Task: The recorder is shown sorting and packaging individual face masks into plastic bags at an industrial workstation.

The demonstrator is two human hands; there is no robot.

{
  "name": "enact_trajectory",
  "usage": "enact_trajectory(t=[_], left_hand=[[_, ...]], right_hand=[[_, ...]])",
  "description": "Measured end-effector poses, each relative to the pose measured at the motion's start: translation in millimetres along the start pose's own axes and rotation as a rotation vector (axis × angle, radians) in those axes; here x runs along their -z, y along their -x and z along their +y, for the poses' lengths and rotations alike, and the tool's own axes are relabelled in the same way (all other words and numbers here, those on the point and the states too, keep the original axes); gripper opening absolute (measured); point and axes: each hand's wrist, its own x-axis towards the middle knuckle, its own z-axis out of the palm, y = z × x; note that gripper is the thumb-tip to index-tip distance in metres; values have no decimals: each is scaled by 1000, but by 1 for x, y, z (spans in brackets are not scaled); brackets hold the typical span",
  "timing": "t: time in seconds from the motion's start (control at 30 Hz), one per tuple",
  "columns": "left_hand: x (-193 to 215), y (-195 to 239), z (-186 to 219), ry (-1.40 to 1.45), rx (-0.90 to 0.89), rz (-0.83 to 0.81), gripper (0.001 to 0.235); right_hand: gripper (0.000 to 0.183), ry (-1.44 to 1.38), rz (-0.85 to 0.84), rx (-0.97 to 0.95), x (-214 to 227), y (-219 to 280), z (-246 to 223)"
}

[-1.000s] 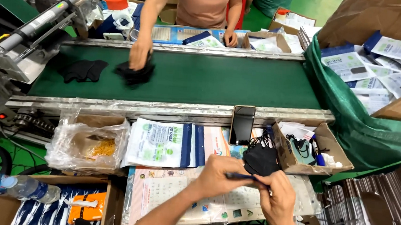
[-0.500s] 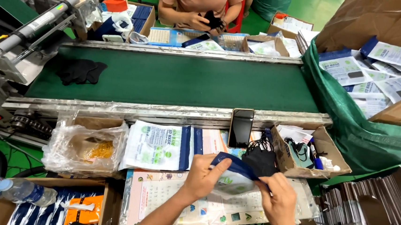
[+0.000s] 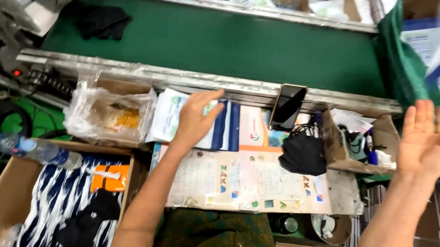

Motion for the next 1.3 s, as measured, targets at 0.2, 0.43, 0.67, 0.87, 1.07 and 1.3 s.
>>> enact_trajectory(t=[0.2,0.43,0.67,0.87,1.07,1.3], left_hand=[[-42,34,-50,-291,-71,-188,42],[-64,55,-60,-699,-80,-397,63],[-71,55,-59,-731,-60,-387,61],[-68,55,-50,-666,-72,-334,61],[-75,54,-63,-593,-17,-311,62],[-56,2,-49,-320,2,-87,84]], right_hand=[[19,644,-68,-51,-23,61,83],[26,909,-121,-264,-16,144,205],[28,908,-285,-361,-6,162,269],[23,1298,-421,-203,-32,170,265],[23,1244,-410,-64,-20,170,263],[26,1192,-347,-155,-10,168,269]])
